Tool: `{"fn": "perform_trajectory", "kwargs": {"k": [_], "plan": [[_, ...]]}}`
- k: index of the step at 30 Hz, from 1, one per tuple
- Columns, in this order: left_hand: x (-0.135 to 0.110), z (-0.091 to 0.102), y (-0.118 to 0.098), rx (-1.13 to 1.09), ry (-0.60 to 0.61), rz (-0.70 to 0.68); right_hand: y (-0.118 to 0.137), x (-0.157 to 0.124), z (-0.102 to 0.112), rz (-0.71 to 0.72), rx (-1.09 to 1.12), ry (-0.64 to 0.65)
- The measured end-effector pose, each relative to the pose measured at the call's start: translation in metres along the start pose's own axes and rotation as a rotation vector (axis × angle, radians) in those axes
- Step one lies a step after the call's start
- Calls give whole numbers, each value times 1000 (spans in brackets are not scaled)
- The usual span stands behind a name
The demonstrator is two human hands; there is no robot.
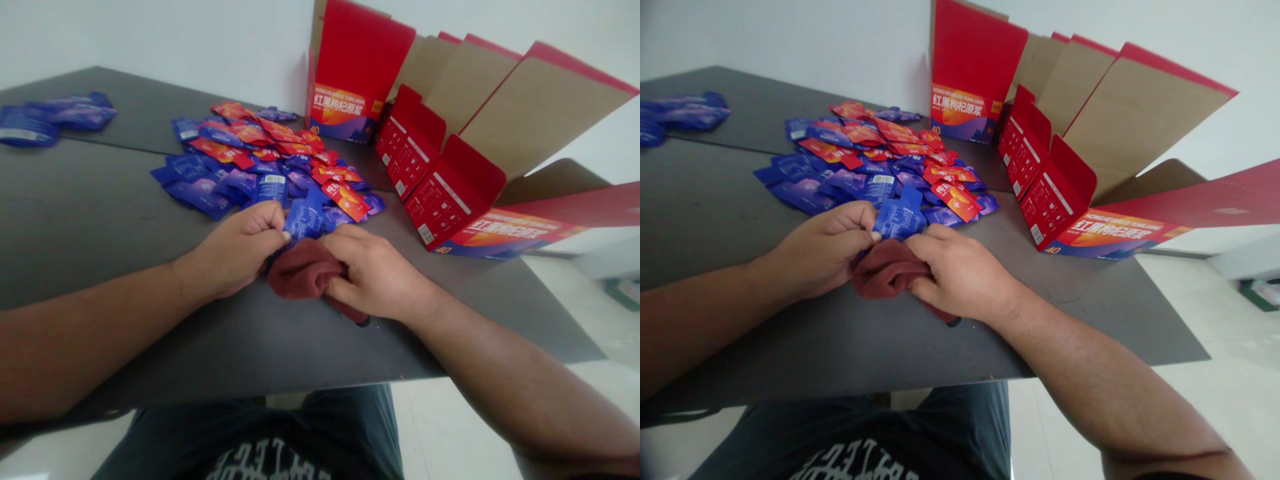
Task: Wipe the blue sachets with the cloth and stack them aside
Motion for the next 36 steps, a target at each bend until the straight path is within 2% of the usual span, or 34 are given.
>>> {"fn": "perform_trajectory", "kwargs": {"k": [2, 6, 10, 13, 15, 20, 22, 26, 29, 31, 33, 36], "plan": [[0, -1, -2, -3, 0, -11, 3, -1, -1, 1, -13, 6], [-1, -2, -4, -46, -29, 4, 5, -1, 1, -71, -46, -93], [-2, -5, -6, -31, -45, 14, 13, -2, -5, 9, -30, 42], [-3, -7, -8, -61, -44, 6, 12, -3, -2, 41, 21, 62], [-3, -7, -8, -76, -30, 26, 4, -1, 3, 12, 24, 8], [-4, -2, 0, -56, 76, 81, -29, 3, 20, -229, -90, -274], [-5, 0, 3, 3, 96, 61, -35, 4, 21, -271, -78, -311], [-4, 0, 1, -12, 39, 41, -22, 3, 13, -208, -27, -236], [-2, -5, -7, -107, -25, 64, -2, 0, 3, -23, 33, -56], [-1, -7, -10, -131, -30, 90, 2, -1, -1, 29, 28, 10], [0, -7, -9, -131, -10, 109, -7, 0, 2, -52, -19, -78], [0, -3, -4, -72, 23, 88, -34, 1, 12, -268, -57, -343]]}}
Point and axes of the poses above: each hand's wrist, its own x-axis towards the middle knuckle, its own z-axis out of the back of the hand, y = z × x, the point moved 2 cm from there along x, towards the middle knuckle, and after that the axes turned 4 degrees about -x, right-handed, at the moved point
